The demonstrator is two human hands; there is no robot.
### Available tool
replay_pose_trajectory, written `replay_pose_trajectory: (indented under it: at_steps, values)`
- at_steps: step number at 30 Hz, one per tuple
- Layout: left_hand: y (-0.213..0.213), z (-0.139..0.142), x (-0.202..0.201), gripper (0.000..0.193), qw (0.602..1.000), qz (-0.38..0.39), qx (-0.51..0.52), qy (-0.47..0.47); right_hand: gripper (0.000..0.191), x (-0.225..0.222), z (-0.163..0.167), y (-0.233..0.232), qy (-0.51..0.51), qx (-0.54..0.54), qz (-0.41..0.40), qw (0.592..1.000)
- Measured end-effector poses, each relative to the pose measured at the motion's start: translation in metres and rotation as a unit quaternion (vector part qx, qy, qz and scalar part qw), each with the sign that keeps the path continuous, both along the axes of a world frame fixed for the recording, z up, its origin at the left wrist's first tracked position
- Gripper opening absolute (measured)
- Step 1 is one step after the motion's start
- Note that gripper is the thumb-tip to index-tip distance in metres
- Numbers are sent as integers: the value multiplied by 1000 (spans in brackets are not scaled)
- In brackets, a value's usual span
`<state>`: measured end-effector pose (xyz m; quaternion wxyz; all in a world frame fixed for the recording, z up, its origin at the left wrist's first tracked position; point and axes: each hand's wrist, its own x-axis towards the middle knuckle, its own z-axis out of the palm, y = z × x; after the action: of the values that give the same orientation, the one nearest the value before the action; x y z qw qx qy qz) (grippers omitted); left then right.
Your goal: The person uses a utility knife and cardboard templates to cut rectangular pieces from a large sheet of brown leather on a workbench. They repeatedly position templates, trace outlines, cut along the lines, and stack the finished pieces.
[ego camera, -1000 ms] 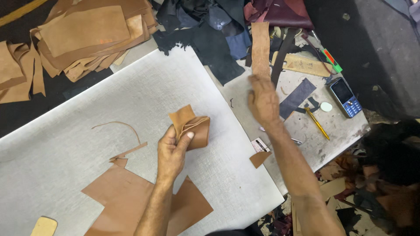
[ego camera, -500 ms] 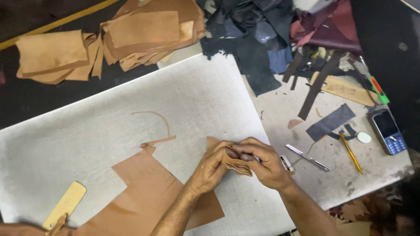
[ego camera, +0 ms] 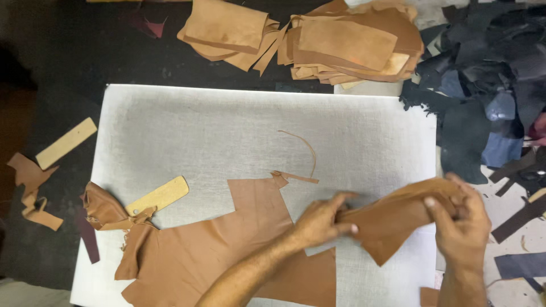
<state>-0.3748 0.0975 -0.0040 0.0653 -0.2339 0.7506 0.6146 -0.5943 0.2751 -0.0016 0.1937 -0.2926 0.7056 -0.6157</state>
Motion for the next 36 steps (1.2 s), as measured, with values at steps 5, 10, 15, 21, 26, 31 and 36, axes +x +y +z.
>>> replay_pose_trajectory:
  at_steps: [5,10,15,21,26,31,36]
  values:
    - [-94,-26,-30,54,934,154,-290,144,68,-16,-56,-36,283,269,-131,911]
    - [-184,-38,-124,70,877,41,-427,215,51,1,-98,-29,319,275,-174,890]
    - [-250,-41,-210,88,807,-50,-556,191,46,-6,-96,-27,358,296,-154,872]
    - [-265,-62,-227,110,828,-76,-542,126,52,1,-89,-31,357,285,-159,875]
    - [-262,-75,-239,93,783,-30,-599,166,44,5,-65,-45,406,230,-151,871]
    - [-280,-54,-264,46,825,49,-544,145,38,-30,-42,-138,201,129,-86,967]
    - [-292,-18,-272,47,844,57,-513,144,16,-103,-53,-260,-430,-113,-115,888]
